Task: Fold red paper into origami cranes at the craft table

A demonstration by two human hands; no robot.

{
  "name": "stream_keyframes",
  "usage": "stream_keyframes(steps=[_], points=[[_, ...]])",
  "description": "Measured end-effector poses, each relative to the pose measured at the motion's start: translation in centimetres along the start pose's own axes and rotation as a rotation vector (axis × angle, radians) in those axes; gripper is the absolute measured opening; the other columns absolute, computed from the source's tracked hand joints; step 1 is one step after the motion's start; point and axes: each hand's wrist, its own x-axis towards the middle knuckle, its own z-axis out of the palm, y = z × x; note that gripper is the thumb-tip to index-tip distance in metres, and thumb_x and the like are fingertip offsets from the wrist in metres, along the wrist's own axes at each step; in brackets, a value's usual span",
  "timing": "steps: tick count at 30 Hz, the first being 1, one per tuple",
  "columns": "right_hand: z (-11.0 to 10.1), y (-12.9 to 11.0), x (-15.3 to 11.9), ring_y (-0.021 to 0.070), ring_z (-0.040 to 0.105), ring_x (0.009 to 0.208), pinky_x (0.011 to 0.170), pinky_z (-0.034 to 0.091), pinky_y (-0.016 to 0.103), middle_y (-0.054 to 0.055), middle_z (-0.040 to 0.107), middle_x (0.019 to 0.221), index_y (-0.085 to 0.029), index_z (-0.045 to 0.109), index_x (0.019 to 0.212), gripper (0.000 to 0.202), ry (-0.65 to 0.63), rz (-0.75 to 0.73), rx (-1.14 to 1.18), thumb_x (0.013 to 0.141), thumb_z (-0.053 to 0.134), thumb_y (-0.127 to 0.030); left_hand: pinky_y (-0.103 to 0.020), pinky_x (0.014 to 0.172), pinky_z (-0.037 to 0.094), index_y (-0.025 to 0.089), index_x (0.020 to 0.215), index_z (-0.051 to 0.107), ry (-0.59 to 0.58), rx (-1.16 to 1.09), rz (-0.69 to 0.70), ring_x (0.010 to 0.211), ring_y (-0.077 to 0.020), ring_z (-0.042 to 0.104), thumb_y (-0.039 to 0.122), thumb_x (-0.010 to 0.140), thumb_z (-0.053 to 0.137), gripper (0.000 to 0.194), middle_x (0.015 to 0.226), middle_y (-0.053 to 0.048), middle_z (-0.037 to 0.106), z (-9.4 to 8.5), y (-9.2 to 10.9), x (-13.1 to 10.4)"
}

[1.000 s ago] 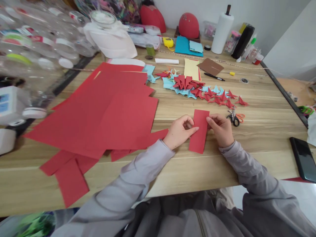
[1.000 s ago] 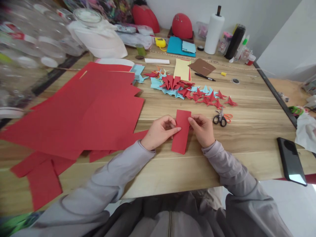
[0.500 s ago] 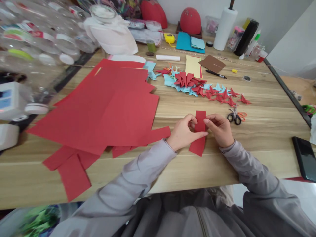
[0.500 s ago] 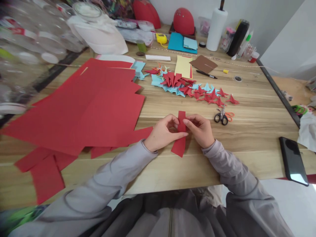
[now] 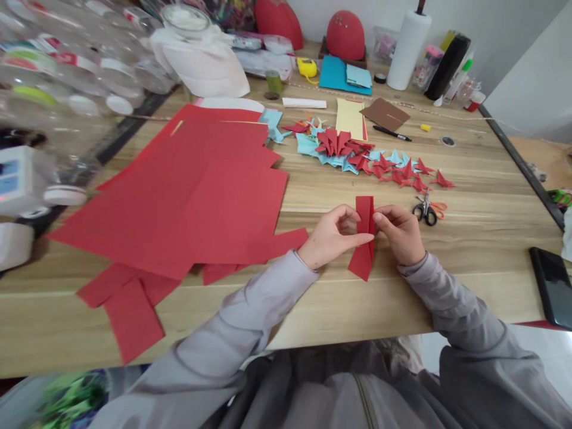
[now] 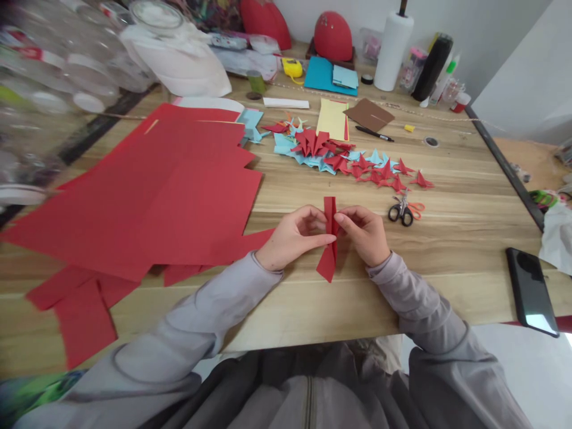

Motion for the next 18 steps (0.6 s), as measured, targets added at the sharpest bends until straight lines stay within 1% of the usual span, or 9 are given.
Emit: stream_keyframes(steps=[3,6,10,12,15,18], points=[[-0.04,-0.04,-0.01,0.0092,0.058,0.05,0.05,0.05,0.023,-0.002,0.066,0.059,-0.018,0.066,0.072,0.028,-0.005,-0.011,-0.013,0.068,0.074,-0.044,-0.029,0.068,0.049,0.016,0.08,0.05,0.006,-0.072,-0.026,0.077,-0.0149,0.062,0.027,0.056,0.08,0.04,0.084,0.0,0.062,-0.13,-0.19,0.14],[-0.02,-0.2,-0.05,0.009,0.058,0.05,0.05,0.049,0.023,-0.002,0.065,0.06,-0.018,0.066,0.073,0.027,-0.004,-0.017,-0.009,0.07,0.072,-0.044,-0.028,0.065,0.048,0.016,0.081,0.05,0.014,-0.095,-0.052,0.075,-0.0145,0.062,0.026,0.058,0.079,0.038,0.081,0.0,0.061,-0.24,-0.26,0.23],[-0.02,-0.22,-0.09,0.009,0.058,0.056,0.055,0.05,0.022,-0.002,0.067,0.066,-0.018,0.067,0.074,0.026,0.009,-0.003,-0.01,0.065,0.077,-0.039,-0.027,0.067,0.047,0.016,0.08,0.052,0.015,-0.079,-0.042,0.073,-0.0129,0.06,0.022,0.059,0.075,0.032,0.081,0.0,0.061,-0.29,-0.04,0.24],[-0.15,-0.04,-0.03,0.0087,0.057,0.058,0.056,0.049,0.022,-0.002,0.066,0.066,-0.017,0.067,0.072,0.023,0.037,-0.017,-0.036,0.064,0.077,-0.037,-0.028,0.07,0.047,0.015,0.079,0.054,0.028,-0.086,-0.026,0.074,-0.0131,0.06,0.019,0.059,0.072,0.027,0.08,0.0,0.062,-0.32,0.1,0.24],[-0.49,0.35,0.16,0.0079,0.053,0.055,0.052,0.045,0.021,-0.003,0.062,0.061,-0.017,0.066,0.068,0.02,0.107,-0.059,-0.068,0.067,0.074,-0.035,-0.029,0.073,0.046,0.015,0.079,0.059,0.073,-0.14,-0.004,0.075,-0.0152,0.061,0.017,0.058,0.066,0.022,0.079,-0.001,0.065,-0.43,0.18,0.28],[-0.76,0.66,0.35,0.0079,0.052,0.053,0.05,0.043,0.02,-0.003,0.061,0.06,-0.018,0.066,0.068,0.018,0.136,-0.07,-0.072,0.068,0.073,-0.034,-0.027,0.067,0.045,0.015,0.078,0.063,0.161,-0.198,-0.024,0.069,-0.0153,0.06,0.016,0.056,0.063,0.022,0.074,0.0,0.067,-0.56,0.0,0.38]])
